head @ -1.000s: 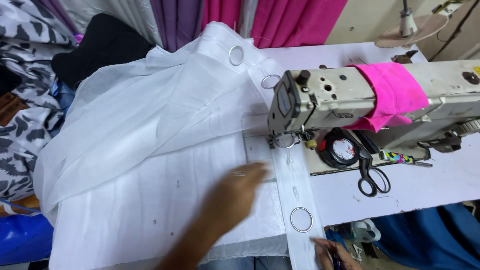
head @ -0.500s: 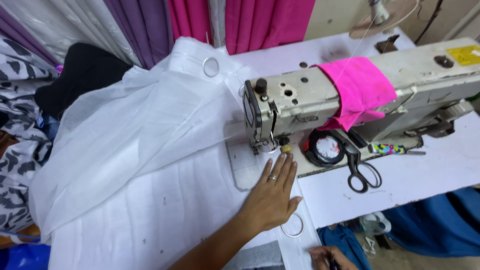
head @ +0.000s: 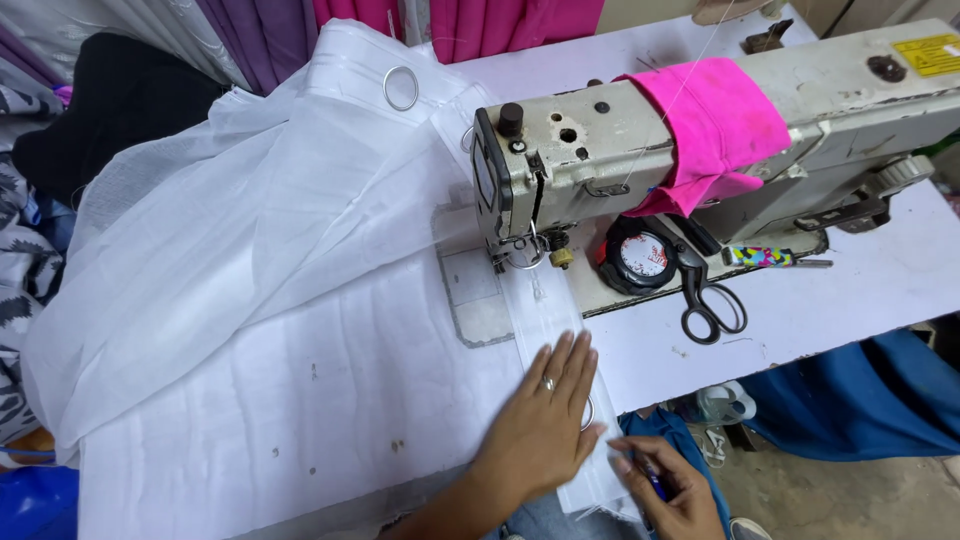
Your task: Cut out the fabric from the center of grommets on a curtain using thread snips
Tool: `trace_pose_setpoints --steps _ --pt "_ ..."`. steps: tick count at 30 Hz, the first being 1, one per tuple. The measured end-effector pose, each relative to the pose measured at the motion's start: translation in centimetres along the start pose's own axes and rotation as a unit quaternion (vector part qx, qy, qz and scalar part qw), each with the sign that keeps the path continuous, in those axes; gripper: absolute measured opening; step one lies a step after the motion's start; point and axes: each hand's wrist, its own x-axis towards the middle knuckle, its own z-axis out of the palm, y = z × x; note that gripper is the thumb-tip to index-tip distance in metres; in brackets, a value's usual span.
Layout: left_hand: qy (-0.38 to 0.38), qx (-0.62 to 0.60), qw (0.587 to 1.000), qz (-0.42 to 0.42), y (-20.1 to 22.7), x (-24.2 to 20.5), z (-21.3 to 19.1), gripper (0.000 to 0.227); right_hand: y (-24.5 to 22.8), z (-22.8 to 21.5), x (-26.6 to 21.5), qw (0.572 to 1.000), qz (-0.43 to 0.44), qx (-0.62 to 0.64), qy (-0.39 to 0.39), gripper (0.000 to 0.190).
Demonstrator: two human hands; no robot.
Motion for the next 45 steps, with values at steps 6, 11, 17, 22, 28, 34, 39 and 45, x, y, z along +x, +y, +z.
trace_pose_setpoints --steps 6,11,17,22,28,34,39,45 --pt "-0.008 0.069 0.997 -0.020 3.7 -2.4 -0.5 0.103 -8.4 -3.5 5.4 0.954 -0.135 -0.262 0.053 0.034" --pt "-0.064 0.230 0.971 -0.005 5.5 -3.2 0.4 0.156 -13.0 -3.2 14.6 0.888 -0.258 -0.366 0.107 0.058" --pt "0.067 0.219 0.973 -0.033 5.1 -3.6 0.6 0.050 -13.5 -0.6 9.6 0.804 -0.442 -0.385 0.097 0.044" --pt "0.107 -0.027 0.993 -0.030 6.6 -4.2 0.3 0.049 -9.0 0.3 4.4 0.816 -0.493 -0.244 -0.178 0.037" --pt "0.126 -0.156 0.978 -0.053 6.4 -4.4 0.1 0.037 -3.8 0.0 4.6 0.802 -0.506 -0.283 -0.142 0.050" --pt "0.106 -0.303 0.943 -0.088 6.2 -4.5 -0.9 0.045 -2.5 2.2 3.3 0.813 -0.559 -0.158 -0.026 0.033" --pt "0.076 -0.347 0.931 -0.083 6.1 -4.4 -1.8 0.042 -3.3 2.2 2.4 0.804 -0.579 -0.135 -0.013 0.020" --pt "-0.034 -0.433 0.897 -0.087 4.3 -4.6 -3.7 0.068 -3.7 1.4 1.9 0.819 -0.564 -0.098 -0.039 0.010"
